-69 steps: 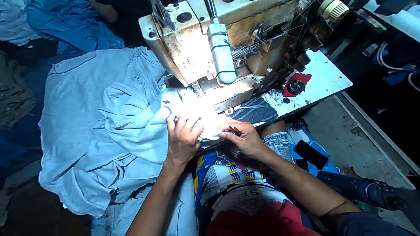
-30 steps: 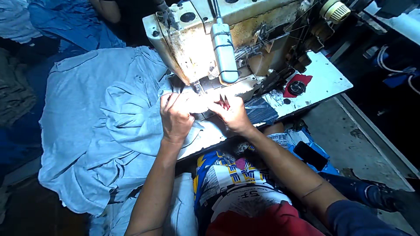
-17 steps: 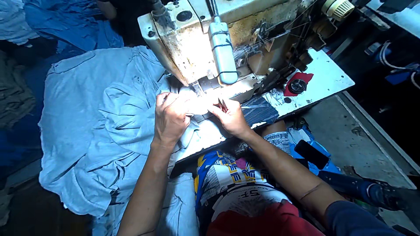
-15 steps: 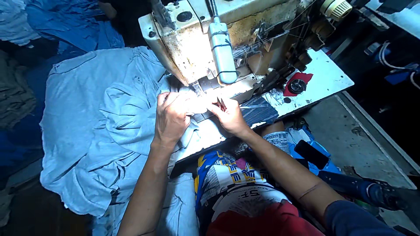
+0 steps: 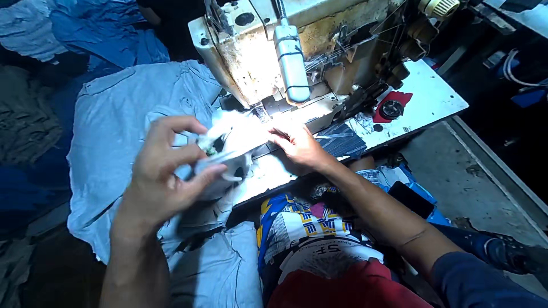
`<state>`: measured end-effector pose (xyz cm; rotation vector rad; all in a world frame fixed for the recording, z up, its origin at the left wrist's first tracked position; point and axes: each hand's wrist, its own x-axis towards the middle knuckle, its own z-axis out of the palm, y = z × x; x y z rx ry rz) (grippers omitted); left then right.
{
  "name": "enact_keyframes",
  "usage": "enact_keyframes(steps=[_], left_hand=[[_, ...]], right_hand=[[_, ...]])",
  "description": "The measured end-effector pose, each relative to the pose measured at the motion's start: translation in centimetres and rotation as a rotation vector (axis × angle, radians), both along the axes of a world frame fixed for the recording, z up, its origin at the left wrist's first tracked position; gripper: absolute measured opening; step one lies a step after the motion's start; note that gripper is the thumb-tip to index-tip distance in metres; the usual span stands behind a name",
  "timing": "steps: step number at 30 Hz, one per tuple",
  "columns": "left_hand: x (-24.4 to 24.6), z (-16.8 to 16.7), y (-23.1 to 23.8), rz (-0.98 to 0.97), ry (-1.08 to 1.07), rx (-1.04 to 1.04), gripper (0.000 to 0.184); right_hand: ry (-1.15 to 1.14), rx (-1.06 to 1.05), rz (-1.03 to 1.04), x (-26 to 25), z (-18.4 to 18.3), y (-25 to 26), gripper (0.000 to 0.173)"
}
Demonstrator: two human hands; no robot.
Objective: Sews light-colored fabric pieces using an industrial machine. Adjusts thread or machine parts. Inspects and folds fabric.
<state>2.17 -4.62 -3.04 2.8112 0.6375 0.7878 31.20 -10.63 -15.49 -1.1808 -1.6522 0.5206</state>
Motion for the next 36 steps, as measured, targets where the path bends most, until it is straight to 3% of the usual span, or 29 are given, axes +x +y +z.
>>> enact_keyframes(steps=[4,7,11,14,17,21,26,36], left_hand=[[2.4,-3.2,-5.2,-0.247,-0.047,-0.16,0.025],[3.7,-6.6,-6.4,-0.26,-0.059,-0.181,0.03],[5.9,-10.8,-6.9,-0.019,-0.126,-0.013,0.039],[7.9,-14.1,-6.4,0.225,-0.146,0.201,0.061],[8.3,-16.1,-4.0,0.26,-0.137,0.313,0.046],[6.6,-13.6,-2.0,0.133,-0.085,0.325,0.017],[6.3,-10.9,-2.2,0.049,0.036,0.299,0.013],[7.1,-8.9,1.7,0.063,-0.003,0.355,0.019]], right_hand=[[-0.056,0.057,0.349,0.7,1.7,-1.1,0.014],[-0.065,0.073,0.368,1.0,0.2,-3.8,0.014],[-0.033,0.067,0.257,0.8,-2.3,-5.9,0.017],[0.083,0.065,0.207,0.5,-2.7,-6.4,0.014],[0.177,0.029,0.172,0.3,-2.7,-6.9,0.013],[0.27,-0.02,0.116,0.5,-2.9,-7.4,0.013],[0.345,-0.067,0.055,0.3,-2.9,-7.3,0.011],[0.394,-0.096,-0.028,-0.1,-2.4,-3.0,0.007]])
